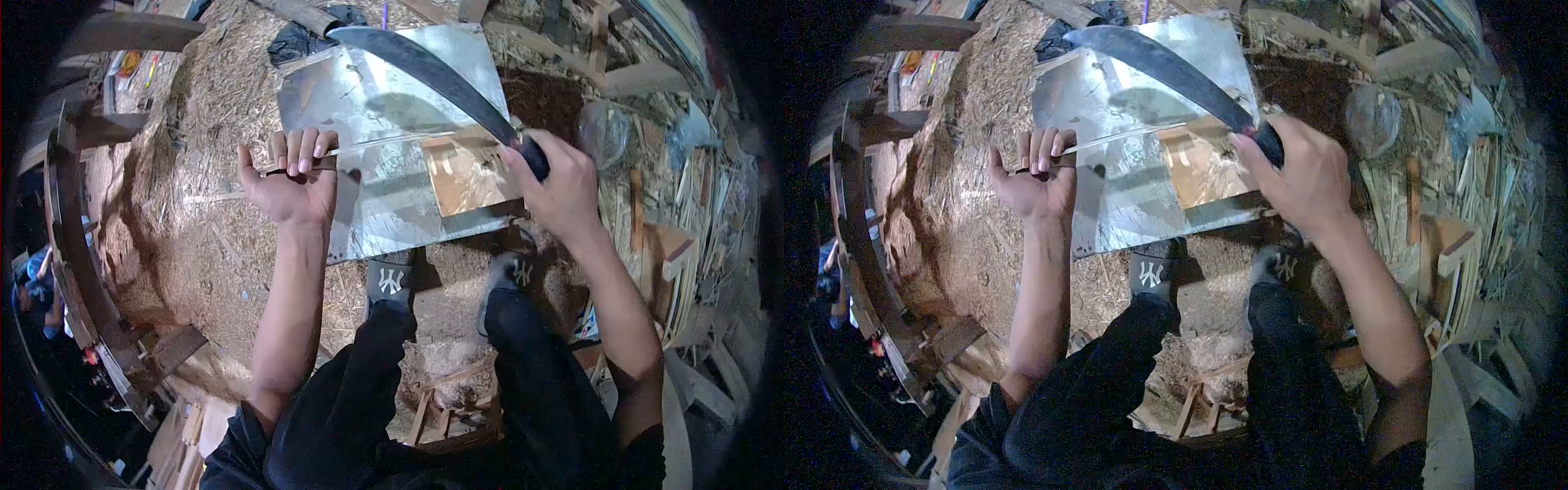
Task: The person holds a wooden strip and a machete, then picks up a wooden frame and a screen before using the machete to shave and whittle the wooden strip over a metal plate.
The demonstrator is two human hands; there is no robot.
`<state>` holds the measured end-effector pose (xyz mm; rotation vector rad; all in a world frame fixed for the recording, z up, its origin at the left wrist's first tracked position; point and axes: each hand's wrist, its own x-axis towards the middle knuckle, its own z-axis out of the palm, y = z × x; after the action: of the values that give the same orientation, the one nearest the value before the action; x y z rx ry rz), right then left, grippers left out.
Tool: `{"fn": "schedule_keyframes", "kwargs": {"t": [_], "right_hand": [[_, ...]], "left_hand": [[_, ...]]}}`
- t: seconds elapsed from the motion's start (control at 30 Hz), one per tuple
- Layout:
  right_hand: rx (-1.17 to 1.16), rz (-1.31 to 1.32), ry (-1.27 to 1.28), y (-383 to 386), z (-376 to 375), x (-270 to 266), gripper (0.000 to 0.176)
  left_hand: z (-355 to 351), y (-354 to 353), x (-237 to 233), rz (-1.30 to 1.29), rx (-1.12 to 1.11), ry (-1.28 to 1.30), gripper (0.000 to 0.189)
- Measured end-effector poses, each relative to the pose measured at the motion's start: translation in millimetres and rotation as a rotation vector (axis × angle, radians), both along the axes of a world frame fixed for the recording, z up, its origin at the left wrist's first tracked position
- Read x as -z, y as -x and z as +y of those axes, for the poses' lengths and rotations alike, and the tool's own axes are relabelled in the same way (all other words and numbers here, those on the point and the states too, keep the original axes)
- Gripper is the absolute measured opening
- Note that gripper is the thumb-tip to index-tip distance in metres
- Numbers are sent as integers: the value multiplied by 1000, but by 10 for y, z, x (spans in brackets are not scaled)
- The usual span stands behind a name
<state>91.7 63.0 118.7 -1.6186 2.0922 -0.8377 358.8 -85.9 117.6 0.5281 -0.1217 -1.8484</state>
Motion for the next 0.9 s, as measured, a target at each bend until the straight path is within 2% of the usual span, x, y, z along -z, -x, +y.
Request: {"fn": "schedule_keyframes", "kwargs": {"t": [0.03, 0.1, 0.17, 0.23, 0.37, 0.6, 0.67, 0.7, 0.77, 0.83, 0.9], "right_hand": [[-15, 4, 9, 46, -137, 33, 40], [-122, 187, 59, 122, -421, 113, 43], [-161, 218, 31, 154, -670, 160, 48], [-237, 292, 146, 146, -851, 241, 48], [-246, 213, 88, 91, -967, 438, 51], [-304, 211, 75, 134, -942, 302, 45], [-216, 176, 287, 78, -905, 209, 41], [-215, 175, 287, -15, -850, 82, 41], [-1, -453, -300, -236, -734, -174, 38], [-67, -547, -301, -308, -713, -109, 37], [-89, -962, -444, -352, -695, -124, 32]], "left_hand": [[-14, -18, -17, -14, -31, -22, 54], [-49, -67, -29, -4, -53, -14, 52], [-76, -120, -17, 7, -69, -11, 50], [-102, -169, -18, 87, -48, 21, 49], [-109, -171, -42, 51, -84, -2, 49], [-99, -163, -37, 61, -54, 31, 50], [-99, -160, -37, 53, -61, 23, 52], [-96, -169, -35, 60, -39, 44, 53], [-82, -182, -38, 69, -21, 63, 54], [-65, -171, -56, 82, 13, 96, 55], [-49, -156, -61, 83, 25, 108, 56]]}}
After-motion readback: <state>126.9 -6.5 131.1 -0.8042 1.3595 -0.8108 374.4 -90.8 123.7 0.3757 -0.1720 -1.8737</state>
